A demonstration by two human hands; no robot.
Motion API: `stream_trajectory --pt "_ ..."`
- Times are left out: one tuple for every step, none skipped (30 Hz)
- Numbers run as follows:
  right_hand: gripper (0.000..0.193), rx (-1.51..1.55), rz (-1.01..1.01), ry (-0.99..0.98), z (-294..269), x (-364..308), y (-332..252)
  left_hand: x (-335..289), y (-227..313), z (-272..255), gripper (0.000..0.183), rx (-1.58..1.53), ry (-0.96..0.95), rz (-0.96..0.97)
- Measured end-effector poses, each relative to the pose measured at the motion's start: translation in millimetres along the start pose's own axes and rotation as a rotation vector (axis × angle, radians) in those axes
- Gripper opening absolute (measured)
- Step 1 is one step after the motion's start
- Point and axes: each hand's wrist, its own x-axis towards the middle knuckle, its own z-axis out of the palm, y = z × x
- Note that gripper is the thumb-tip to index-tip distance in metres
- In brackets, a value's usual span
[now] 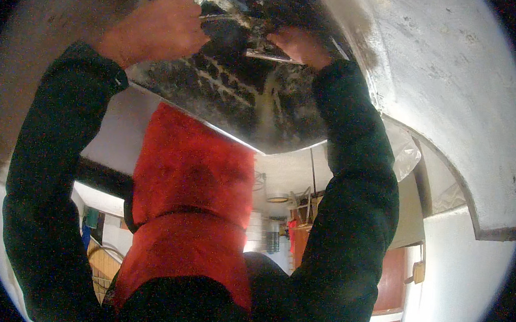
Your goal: The person scrapes dough residue from the interior walls and mixing arm of a large industrial mixer using a metal scraper. The person repeatedly reaches into the mixer bowl to remove stuck dough and wipe the surfaces.
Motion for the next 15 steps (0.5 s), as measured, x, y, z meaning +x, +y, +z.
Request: stream_trajectory --pt "0.048 -0.058 0.005 -0.043 -3 -2 -5 0 0 0 0.018 -0.003 0.014 0.011" --pt "0.049 -0.063 0.022 -0.024 -5 -3 -11 0 0 0 0.018 -0.007 0.024 0.020" --pt "0.050 -0.089 0.071 -0.041 -8 -4 -17 0 -1 -1 0.018 0.001 0.037 0.027" --pt "0.051 -0.100 0.099 -0.035 -10 -4 -23 0 -1 -1 0.018 -0.008 0.035 0.032" --pt "0.051 -0.143 0.125 -0.053 -13 -5 -30 0 -1 -1 0.019 -0.007 0.040 0.035" --pt "0.051 -0.171 0.136 -0.050 -15 -7 -36 0 -1 0 0.019 -0.008 0.052 0.041" --pt "0.052 -0.207 0.178 -0.077 -17 -9 -42 0 0 1 0.019 -0.019 0.041 0.030" --pt "0.049 -0.253 0.163 -0.055 -20 -12 -48 0 0 1 0.019 -0.022 0.038 0.017" --pt "0.046 -0.305 0.176 -0.061 -23 -16 -55 0 -1 2 0.018 -0.016 0.039 0.004" --pt "0.043 -0.354 0.196 -0.066 -26 -19 -61 0 -1 2 0.018 -0.013 0.028 0.012" --pt "0.040 -0.399 0.183 -0.056 -28 -23 -68 0 -2 3 0.018 -0.008 0.019 0.017" --pt "0.037 -0.437 0.181 -0.054 -30 -28 -74 0 -2 3 0.017 -0.010 0.010 0.022" --pt "0.034 -0.476 0.179 -0.054 -31 -31 -79 0 -2 3 0.017 -0.031 0.034 0.024" --pt "0.033 -0.482 0.170 -0.051 -33 -34 -84 0 -3 3 0.017 -0.051 0.058 0.024" --pt "0.031 -0.486 0.159 -0.048 -34 -35 -88 0 -3 3 0.017 -0.073 0.078 0.024"
